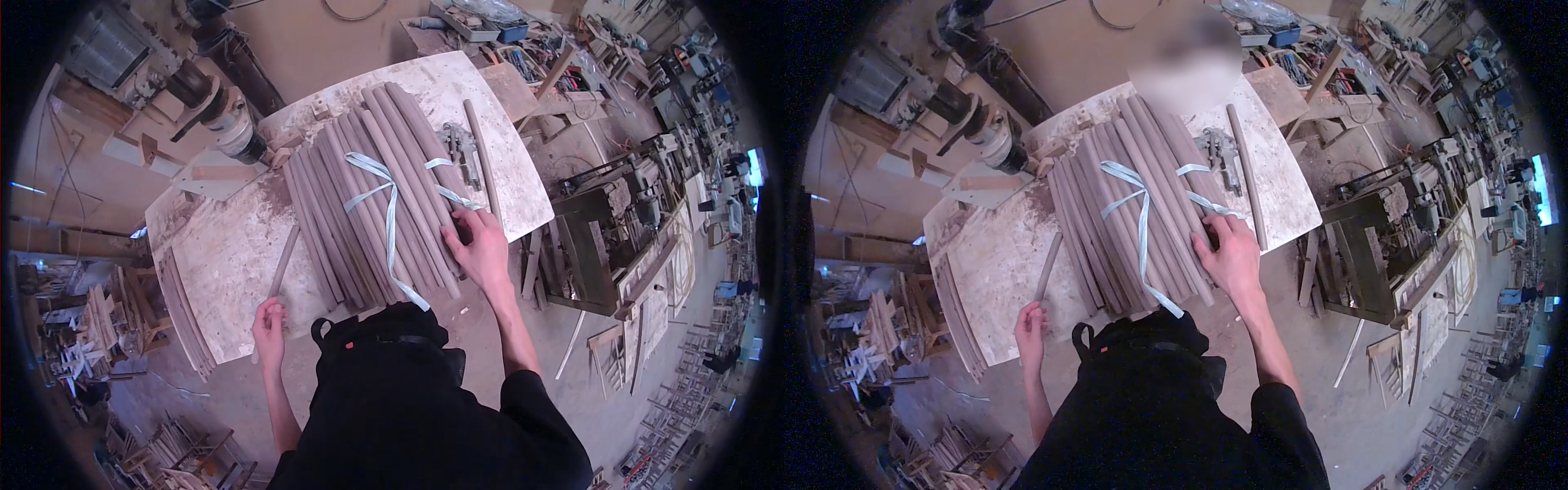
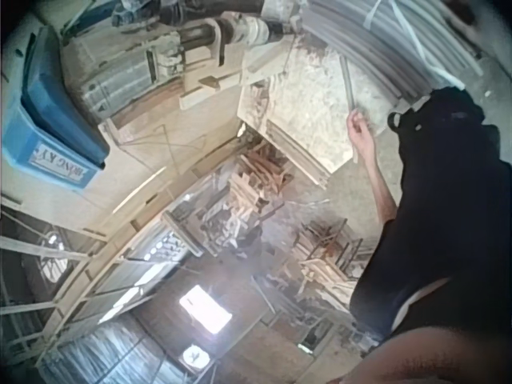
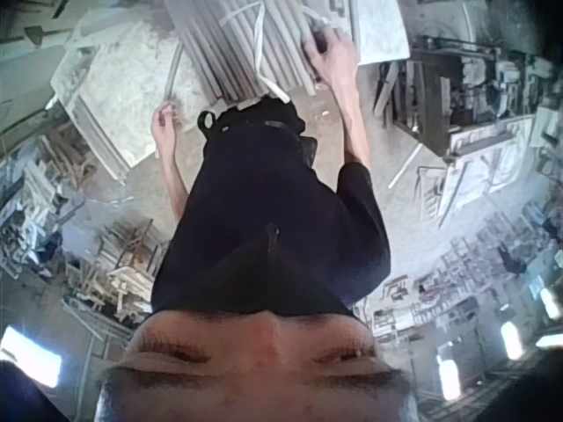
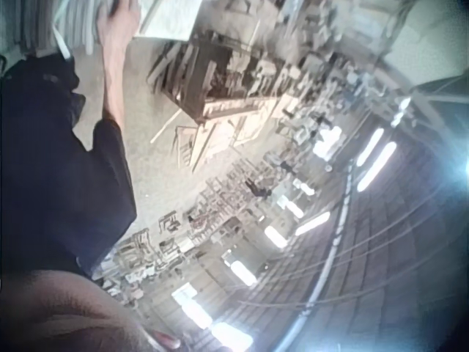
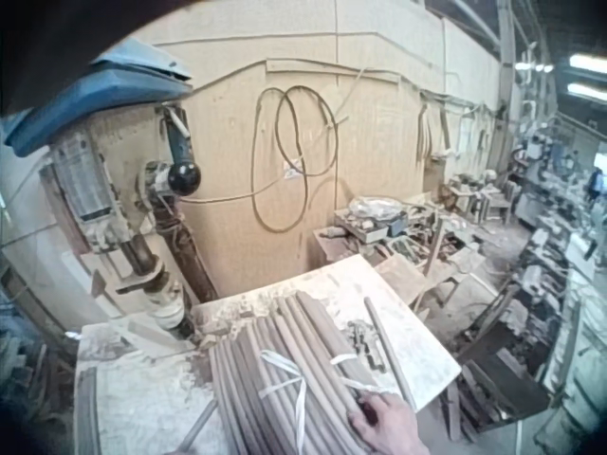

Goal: The person drills holes into wooden rods by placing each rod into a fixture on a drill press, pulling the lever to drill holes, and laying the drilled rods on the workbench.

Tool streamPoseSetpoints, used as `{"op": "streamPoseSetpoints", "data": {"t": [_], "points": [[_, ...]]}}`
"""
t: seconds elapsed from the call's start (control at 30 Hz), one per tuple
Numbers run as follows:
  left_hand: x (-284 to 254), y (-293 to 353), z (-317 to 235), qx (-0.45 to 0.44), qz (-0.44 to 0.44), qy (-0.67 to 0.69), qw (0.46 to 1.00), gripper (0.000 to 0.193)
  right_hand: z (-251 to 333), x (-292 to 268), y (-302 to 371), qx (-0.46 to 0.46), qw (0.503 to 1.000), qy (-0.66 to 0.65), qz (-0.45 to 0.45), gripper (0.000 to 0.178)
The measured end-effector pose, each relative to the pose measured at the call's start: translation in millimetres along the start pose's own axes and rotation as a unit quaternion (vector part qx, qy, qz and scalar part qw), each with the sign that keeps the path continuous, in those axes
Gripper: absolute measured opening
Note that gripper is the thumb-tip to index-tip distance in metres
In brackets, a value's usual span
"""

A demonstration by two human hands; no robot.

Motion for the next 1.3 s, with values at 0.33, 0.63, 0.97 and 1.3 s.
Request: {"op": "streamPoseSetpoints", "data": {"t": [0.33, 0.63, 0.97, 1.3], "points": [[-56, 12, 23, 0.021, -0.149, -0.182, 0.972, 0.026, -43, 60, 87, -0.012, 0.926, -0.263, -0.269, 0.056], [-99, 31, 56, 0.058, -0.218, -0.239, 0.944, 0.025, -24, 85, 50, 0.016, 0.878, -0.243, -0.413, 0.06], [-109, 46, 84, 0.091, -0.111, -0.332, 0.932, 0.042, -34, 67, 47, 0.078, 0.915, 0.012, -0.395, 0.041], [-118, 59, 97, 0.083, -0.152, -0.282, 0.944, 0.033, 157, 166, -12, -0.146, 0.963, -0.172, 0.149, 0.024]]}}
Point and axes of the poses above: each hand's wrist, its own y-axis away from the middle knuckle, its own x-axis out of the palm, z = x × y, the point moved 4 cm from there along -y, towards the middle knuckle, and after that the axes turned 15 degrees about z, right-handed, at the moved point
